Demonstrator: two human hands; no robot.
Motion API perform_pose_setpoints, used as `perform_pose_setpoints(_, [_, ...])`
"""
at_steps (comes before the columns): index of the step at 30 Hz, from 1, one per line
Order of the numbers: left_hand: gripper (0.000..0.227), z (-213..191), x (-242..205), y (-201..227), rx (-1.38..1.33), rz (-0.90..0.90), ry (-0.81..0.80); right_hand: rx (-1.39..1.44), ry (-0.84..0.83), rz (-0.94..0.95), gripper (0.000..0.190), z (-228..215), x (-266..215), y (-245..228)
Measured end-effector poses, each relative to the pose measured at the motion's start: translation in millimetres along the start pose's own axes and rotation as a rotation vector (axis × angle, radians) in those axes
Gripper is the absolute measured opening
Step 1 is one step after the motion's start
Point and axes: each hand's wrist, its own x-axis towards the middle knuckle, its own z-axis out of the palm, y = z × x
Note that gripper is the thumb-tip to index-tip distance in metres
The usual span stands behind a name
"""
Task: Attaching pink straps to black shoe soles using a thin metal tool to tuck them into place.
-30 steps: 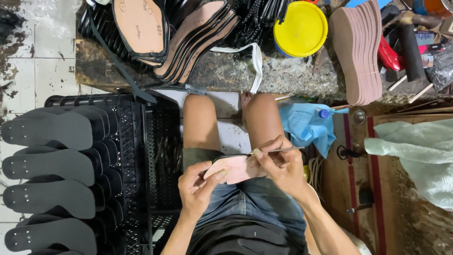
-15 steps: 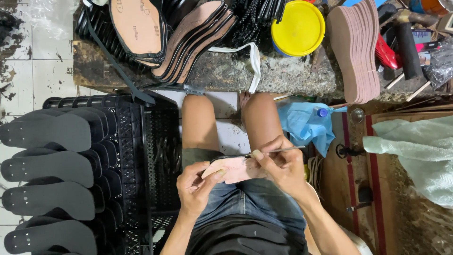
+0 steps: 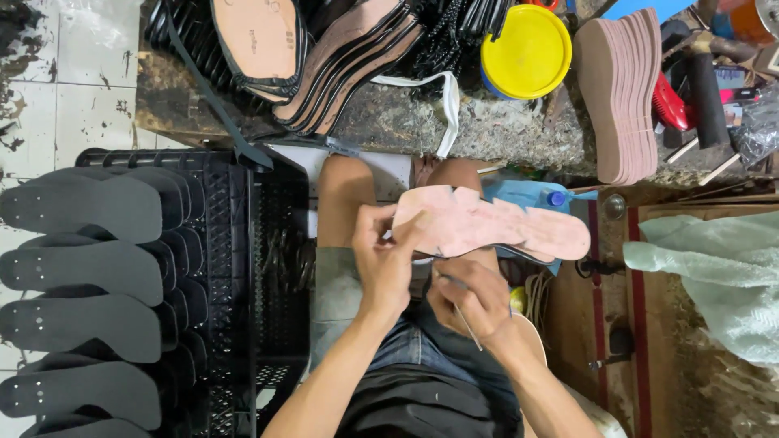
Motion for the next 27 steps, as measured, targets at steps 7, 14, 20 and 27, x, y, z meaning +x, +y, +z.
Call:
perform_pose_setpoints(7, [0.036,8,6,-10,-0.079,-0.141,-0.048,-0.087,0.07,-0.218,0.013,1,-4,21])
perform_pose_setpoints(14, [0.037,7,8,-15,-0.089,-0.145,-0.065,-0.127,0.054,-0.213,0.014,3,-3,21])
perform_pose_setpoints(20, [0.036,4,10,-16,-0.088,-0.161,-0.07,-0.04,0.057,-0.21,0.014,2,4,19])
perform_pose_setpoints(27, [0.037,2,13,-23,-0.078,-0.153,-0.062,-0.043,-0.013,-0.198,0.014,2,4,17])
